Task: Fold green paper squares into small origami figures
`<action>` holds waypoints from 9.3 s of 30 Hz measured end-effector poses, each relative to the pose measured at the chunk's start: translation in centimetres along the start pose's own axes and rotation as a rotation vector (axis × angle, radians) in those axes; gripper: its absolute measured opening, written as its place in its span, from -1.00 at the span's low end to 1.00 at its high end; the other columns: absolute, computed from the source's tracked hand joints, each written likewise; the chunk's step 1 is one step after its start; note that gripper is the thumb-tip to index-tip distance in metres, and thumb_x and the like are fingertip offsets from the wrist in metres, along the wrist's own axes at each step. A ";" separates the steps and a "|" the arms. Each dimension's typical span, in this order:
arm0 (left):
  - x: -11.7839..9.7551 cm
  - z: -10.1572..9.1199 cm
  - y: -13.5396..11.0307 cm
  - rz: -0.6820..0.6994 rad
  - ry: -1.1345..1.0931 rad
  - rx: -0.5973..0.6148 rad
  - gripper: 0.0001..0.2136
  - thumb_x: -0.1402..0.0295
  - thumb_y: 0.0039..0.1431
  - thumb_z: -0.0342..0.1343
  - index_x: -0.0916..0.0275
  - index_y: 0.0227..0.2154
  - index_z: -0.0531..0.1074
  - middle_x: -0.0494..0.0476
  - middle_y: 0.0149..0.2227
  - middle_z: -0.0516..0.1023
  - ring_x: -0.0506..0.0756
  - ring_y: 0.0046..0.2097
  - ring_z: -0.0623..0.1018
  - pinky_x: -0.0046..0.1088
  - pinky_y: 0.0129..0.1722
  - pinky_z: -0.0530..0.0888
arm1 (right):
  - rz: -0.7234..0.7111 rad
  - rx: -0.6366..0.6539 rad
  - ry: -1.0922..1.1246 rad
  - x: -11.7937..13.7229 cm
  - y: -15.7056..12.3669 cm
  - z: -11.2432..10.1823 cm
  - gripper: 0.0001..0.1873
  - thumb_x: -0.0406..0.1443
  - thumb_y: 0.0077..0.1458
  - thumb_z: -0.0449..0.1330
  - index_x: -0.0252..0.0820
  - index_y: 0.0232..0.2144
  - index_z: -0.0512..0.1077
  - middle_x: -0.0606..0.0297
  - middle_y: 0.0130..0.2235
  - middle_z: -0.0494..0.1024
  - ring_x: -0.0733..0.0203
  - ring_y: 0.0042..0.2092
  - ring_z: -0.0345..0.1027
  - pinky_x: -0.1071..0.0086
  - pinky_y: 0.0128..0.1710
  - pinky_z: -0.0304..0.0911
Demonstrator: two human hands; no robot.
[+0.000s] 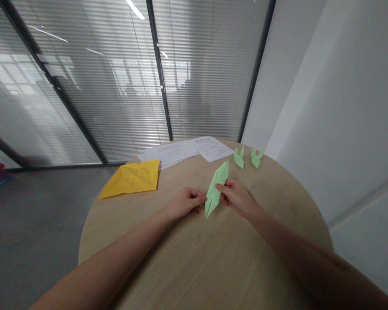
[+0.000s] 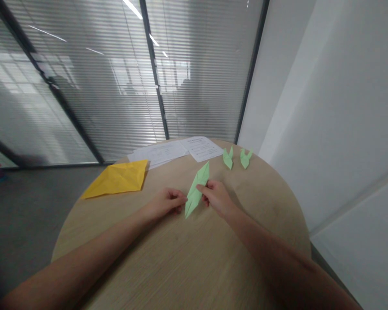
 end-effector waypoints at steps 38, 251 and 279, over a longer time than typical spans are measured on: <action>0.2 1.4 -0.3 -0.059 -0.037 0.157 -0.75 0.17 -0.08 0.27 0.29 -0.54 0.50 0.03 -0.58 0.48 -0.04 -0.55 0.41 -0.50 -0.50 0.38 | -0.021 -0.102 0.036 0.8 0.1 -0.4 -0.61 -0.02 -0.08 0.28 -0.19 -0.54 0.30 0.40 -0.61 0.30 0.38 -0.60 0.11 0.46 -0.64 0.00; -0.2 -1.3 -0.4 0.226 0.056 -0.558 -0.64 0.28 0.05 0.17 0.22 -0.07 0.35 -0.07 -0.58 0.46 -0.01 -0.57 0.39 -0.55 -0.55 0.19 | -0.093 0.041 0.080 0.0 -0.3 4.5 -0.73 -0.16 -0.15 0.34 -0.19 -0.39 0.47 0.28 -0.41 0.53 0.26 -0.42 0.39 0.39 -0.42 0.35; -0.9 -0.4 -0.5 0.213 -0.255 -0.334 -0.75 0.24 0.03 0.21 0.25 -0.29 0.34 0.00 -0.48 0.45 0.01 -0.48 0.45 -0.50 -0.51 0.37 | -0.063 0.021 0.111 0.1 -0.1 3.5 -0.70 -0.12 -0.13 0.33 -0.15 -0.33 0.53 0.22 -0.33 0.59 0.15 -0.34 0.46 0.31 -0.34 0.40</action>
Point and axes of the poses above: each hand's wrist, its own y-axis towards the middle knuckle, its own z-axis out of the palm, x = y × z, the point moved 4 cm from there along y, towards the middle knuckle
